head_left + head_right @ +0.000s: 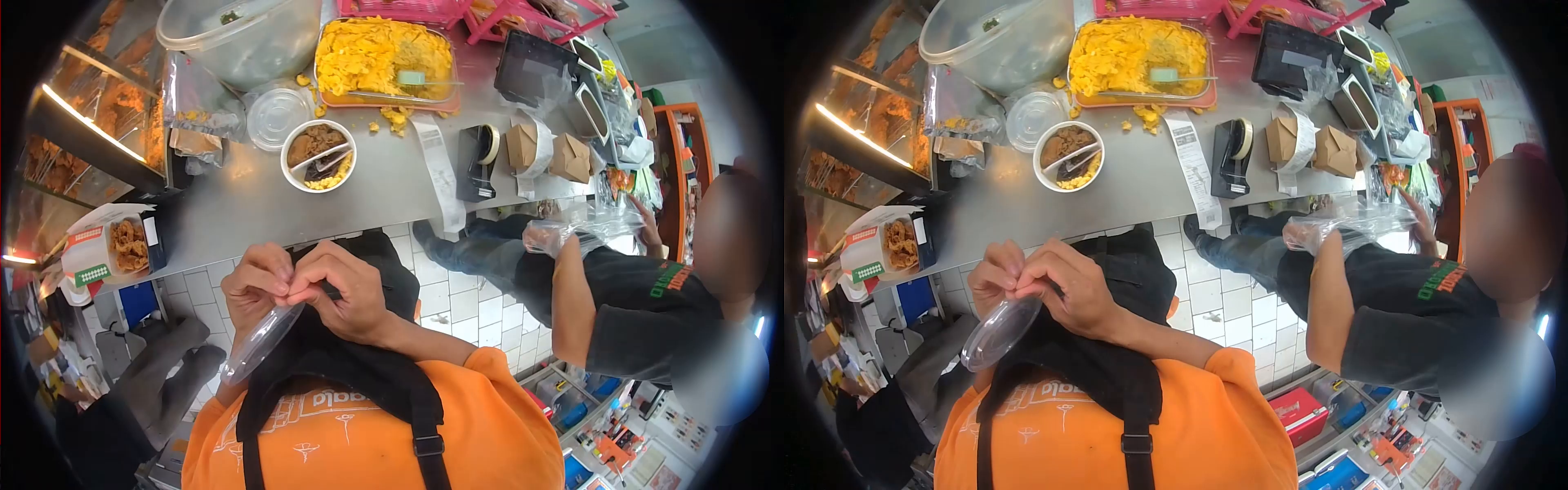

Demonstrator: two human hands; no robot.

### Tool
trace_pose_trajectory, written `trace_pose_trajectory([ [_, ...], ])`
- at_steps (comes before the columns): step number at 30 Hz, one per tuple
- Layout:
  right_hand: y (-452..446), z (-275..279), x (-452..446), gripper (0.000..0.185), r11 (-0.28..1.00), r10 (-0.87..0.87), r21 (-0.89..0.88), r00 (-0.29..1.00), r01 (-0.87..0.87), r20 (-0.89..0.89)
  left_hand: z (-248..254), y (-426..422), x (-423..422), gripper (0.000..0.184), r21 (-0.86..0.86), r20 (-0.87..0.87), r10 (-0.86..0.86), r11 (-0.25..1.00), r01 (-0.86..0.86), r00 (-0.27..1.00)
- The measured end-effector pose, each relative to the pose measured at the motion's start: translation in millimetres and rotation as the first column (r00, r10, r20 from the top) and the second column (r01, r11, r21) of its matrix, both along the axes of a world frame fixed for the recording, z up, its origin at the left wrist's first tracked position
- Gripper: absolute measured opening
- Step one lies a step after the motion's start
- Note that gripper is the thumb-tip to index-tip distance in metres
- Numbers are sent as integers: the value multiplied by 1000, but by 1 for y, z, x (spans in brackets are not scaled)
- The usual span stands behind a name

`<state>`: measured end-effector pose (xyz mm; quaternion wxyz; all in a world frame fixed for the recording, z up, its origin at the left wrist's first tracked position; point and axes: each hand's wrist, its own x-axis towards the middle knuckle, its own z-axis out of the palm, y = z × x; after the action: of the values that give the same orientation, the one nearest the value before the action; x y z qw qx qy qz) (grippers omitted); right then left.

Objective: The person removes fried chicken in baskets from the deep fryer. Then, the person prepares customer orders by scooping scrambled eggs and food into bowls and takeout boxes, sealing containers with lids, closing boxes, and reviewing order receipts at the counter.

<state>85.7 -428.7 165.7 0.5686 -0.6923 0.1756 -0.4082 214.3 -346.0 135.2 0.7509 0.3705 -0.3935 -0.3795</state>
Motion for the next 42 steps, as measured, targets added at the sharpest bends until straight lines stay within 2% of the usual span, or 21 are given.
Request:
trace_pose_trajectory([
  [3, 7, -4, -3, 16, 987, -49, 151, 998, 54, -38, 6, 5, -5, 22, 111, -30, 48, 993, -45, 998],
  [5, 5, -6, -5, 16, 994, -68, 84, 997, 70, -19, 14, 3, -7, 29, 272, -66, -36, 961, 53, 997],
  [9, 5, -7, -7, 17, 993, -86, -72, 995, 89, 43, 3, 7, -10, 30, 265, 24, -113, 959, 103, 993],
  [11, 6, -10, -6, 18, 991, -84, -99, 995, 89, 58, -3, 9, -16, 31, 195, 191, 44, 977, -82, 981],
  [14, 7, -12, -7, 19, 989, -72, -125, 995, 81, 70, -3, 4, -23, 30, 160, 303, 122, 971, -177, 945],
  [18, 9, -14, -10, 19, 993, -44, -102, 996, 52, 77, -2, 5, -22, 30, 140, 306, 131, 973, -181, 943],
  [21, 4, -13, -15, 11, 994, -79, -74, 995, 83, 64, -3, 9, -5, 27, 101, 207, 112, 986, -135, 972],
  [23, -9, -18, -29, 12, 993, -109, -45, 994, 109, 0, -6, 18, 26, 24, 144, -139, 263, 959, -243, 955],
  [24, -16, -22, -38, 17, 990, -138, -18, 988, 137, -65, -2, 19, 37, 24, 142, -132, 269, 958, -250, 954],
  [25, -22, -24, -48, 20, 976, -178, 93, 970, 195, -167, 9, 19, 50, 22, 303, 52, 447, 845, -441, 893],
  [26, -33, -33, -58, 28, 961, -266, 11, 934, 277, -240, 17, 19, 65, 21, 402, 265, 578, 662, -633, 772],
  [27, -39, -48, -67, 32, 942, -249, 170, 944, 288, -218, 14, 21, 81, 21, 381, 291, 601, 641, -666, 745],
  [29, -55, -73, -88, 23, 902, -168, 361, 963, 237, -213, -2, 17, 118, 16, 471, 570, 363, 590, -656, 737],
  [31, -66, -81, -95, 19, 862, -173, 397, 919, 314, -353, -1, -19, 128, 9, 331, 759, 307, 577, -746, 574],
  [32, -71, -90, -92, 19, 832, -152, 466, 932, 300, -328, 9, -36, 124, 9, 318, 765, 319, 569, -759, 560],
  [33, -76, -96, -87, 19, 795, -139, 531, 941, 291, -308, 24, -55, 118, 9, 219, 822, 333, 564, -796, 462],
  [34, -83, -97, -76, 19, 800, -143, 526, 943, 289, -301, 33, -67, 115, 12, 115, 866, 347, 563, -819, 360],
  [35, -89, -97, -58, 18, 809, -142, 513, 943, 286, -301, 30, -72, 115, 12, 108, 866, 351, 567, -817, 358],
  [37, -102, -99, -26, 19, 809, -166, 497, 933, 314, -318, 8, -80, 114, 16, -283, 933, 356, 644, -711, -48],
  [39, -119, -106, 4, 20, 798, -203, 493, 925, 347, -322, -35, -96, 113, 18, -250, 940, 339, 735, -631, 23],
  [42, -136, -126, 33, 24, 821, -250, 382, 868, 425, -429, -68, -146, 135, 19, -267, 958, 283, 821, -505, -46],
])
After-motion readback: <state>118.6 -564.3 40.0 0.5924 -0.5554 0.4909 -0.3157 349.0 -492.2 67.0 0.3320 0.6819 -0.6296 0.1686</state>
